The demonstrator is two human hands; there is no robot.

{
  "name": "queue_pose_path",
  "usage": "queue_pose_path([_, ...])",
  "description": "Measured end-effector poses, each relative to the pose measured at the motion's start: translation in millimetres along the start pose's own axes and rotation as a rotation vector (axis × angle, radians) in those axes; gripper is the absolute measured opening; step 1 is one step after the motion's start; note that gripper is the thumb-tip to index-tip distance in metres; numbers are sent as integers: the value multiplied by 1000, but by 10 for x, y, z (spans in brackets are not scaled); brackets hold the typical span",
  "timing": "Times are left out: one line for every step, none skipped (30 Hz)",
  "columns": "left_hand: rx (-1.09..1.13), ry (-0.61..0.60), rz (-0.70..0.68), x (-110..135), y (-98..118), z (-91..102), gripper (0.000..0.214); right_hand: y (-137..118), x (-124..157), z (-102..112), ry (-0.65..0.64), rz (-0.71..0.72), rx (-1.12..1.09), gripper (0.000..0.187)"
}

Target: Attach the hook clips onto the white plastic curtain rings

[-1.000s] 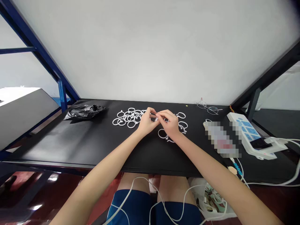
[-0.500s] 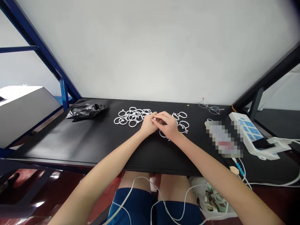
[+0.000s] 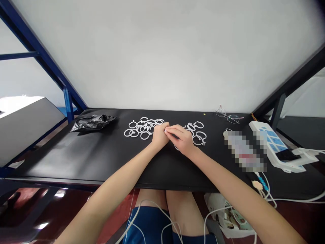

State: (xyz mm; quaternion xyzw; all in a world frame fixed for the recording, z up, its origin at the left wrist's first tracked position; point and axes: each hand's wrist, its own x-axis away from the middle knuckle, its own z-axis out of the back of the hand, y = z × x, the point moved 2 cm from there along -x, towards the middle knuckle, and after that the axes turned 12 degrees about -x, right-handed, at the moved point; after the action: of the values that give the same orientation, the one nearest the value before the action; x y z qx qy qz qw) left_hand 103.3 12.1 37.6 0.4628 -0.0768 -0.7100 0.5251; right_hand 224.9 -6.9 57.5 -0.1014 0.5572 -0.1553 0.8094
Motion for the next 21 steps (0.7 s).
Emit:
queue_pose_path([7, -5, 6, 4, -5, -2, 23, 1, 2, -6, 3, 1, 1, 15])
queue_pose_path([8, -11, 12, 8, -9, -5, 23, 1, 4, -11, 7, 3, 6, 15])
queue_pose_path([7, -7, 20, 13, -13, -6, 23, 1, 6, -15, 9, 3, 14, 16])
queue_pose_path([3, -8, 25, 16, -16, -10, 23, 0, 9, -19, 7, 7, 18, 16])
queue_pose_path([-8, -6, 31, 19, -19, -15, 23, 1, 14, -19, 9, 13, 21, 18])
queue_pose_path([-17, -11, 32, 19, -19, -24, 22, 2, 21, -18, 10, 21, 19, 19])
queue_pose_path([-22, -21, 30, 18, -19, -35, 21, 6, 29, -13, 21, 20, 16, 20])
queue_pose_path([-23, -29, 28, 15, -19, -49, 20, 14, 38, -6, 32, 5, 16, 21])
queue_pose_path([-20, -37, 26, 10, -19, -63, 19, 21, 45, 0, 29, -5, 16, 21])
queue_pose_path([-16, -41, 22, 4, -20, -78, 19, 27, 51, 7, 31, -12, 16, 20])
queue_pose_path([-13, -41, 17, -1, -21, -90, 19, 31, 54, 15, 32, -21, 16, 19])
queue_pose_path([-8, -40, 10, -6, -22, -101, 19, 34, 55, 22, 33, -32, 14, 18])
queue_pose_path([-4, -37, 2, -9, -22, -110, 20, 35, 53, 29, 34, -40, 9, 17])
queue_pose_path([1, -33, -4, -12, -23, -116, 20, 34, 49, 34, 33, -46, 1, 17])
queue_pose_path([9, -30, -11, -13, -23, -119, 20, 32, 45, 38, 32, -46, -7, 17])
queue_pose_path([17, -28, -17, -14, -23, -120, 20, 29, 40, 41, 31, -42, -15, 18])
queue_pose_path([24, -27, -22, -15, -22, -120, 20, 27, 37, 42, 32, -33, -20, 18])
queue_pose_path([30, -28, -25, -15, -22, -117, 20, 25, 34, 42, 32, -25, -20, 19])
queue_pose_path([33, -30, -27, -17, -21, -113, 19, 25, 33, 41, 32, -18, -16, 19])
queue_pose_path([32, -32, -30, -18, -20, -107, 18, 27, 32, 39, 34, -14, -8, 19])
queue_pose_path([26, -33, -32, -21, -18, -101, 18, 29, 32, 36, 36, -13, -1, 19])
